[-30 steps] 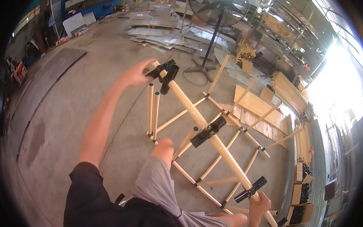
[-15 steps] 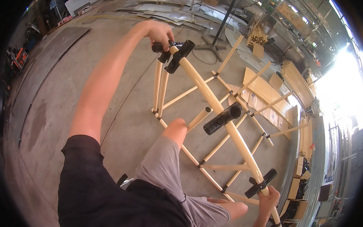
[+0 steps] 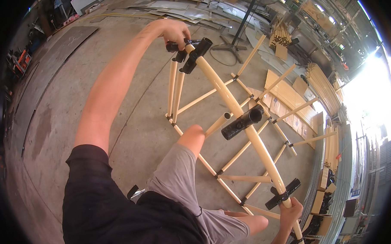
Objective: The person assembles a pipe frame structure by sliding poles into black plastic connectors and pressing them together by hand while sitting on the floor. They reach for additional pipes and connectors from boxes nearby.
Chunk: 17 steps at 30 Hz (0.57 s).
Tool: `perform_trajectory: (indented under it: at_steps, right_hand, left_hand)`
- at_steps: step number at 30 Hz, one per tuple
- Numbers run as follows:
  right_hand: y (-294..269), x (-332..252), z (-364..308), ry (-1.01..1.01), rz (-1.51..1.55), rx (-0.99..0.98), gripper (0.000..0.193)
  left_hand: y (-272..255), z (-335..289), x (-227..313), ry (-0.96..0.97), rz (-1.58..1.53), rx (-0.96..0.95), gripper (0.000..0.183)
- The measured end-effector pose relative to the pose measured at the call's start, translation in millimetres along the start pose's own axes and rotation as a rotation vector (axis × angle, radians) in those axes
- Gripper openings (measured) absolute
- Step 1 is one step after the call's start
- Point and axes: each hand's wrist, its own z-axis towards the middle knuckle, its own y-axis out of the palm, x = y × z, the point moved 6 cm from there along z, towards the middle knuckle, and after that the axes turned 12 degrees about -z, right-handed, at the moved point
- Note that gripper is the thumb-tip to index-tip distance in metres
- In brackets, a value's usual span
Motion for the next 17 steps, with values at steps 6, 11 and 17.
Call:
perform_trajectory:
  at_steps: [6, 11, 17]
  right_hand:
    - [5.3, 6.3, 5.4, -0.018, -0.010, -0.004, 0.025]
    - [5.3, 1.8, 5.0, -0.024, 0.005, 0.002, 0.022]
    - [6.4, -0.3, 6.0, -0.010, 0.018, -0.033, 0.023]
  left_hand:
    - [-0.1, 2.1, -5.2, 0.001, -0.032, -0.017, 0.060]
    - [-0.1, -0.9, -5.1, 0.005, -0.032, 0.018, 0.051]
    - [-2.4, -3.4, -0.8, -0.003, 0.008, 0.007, 0.045]
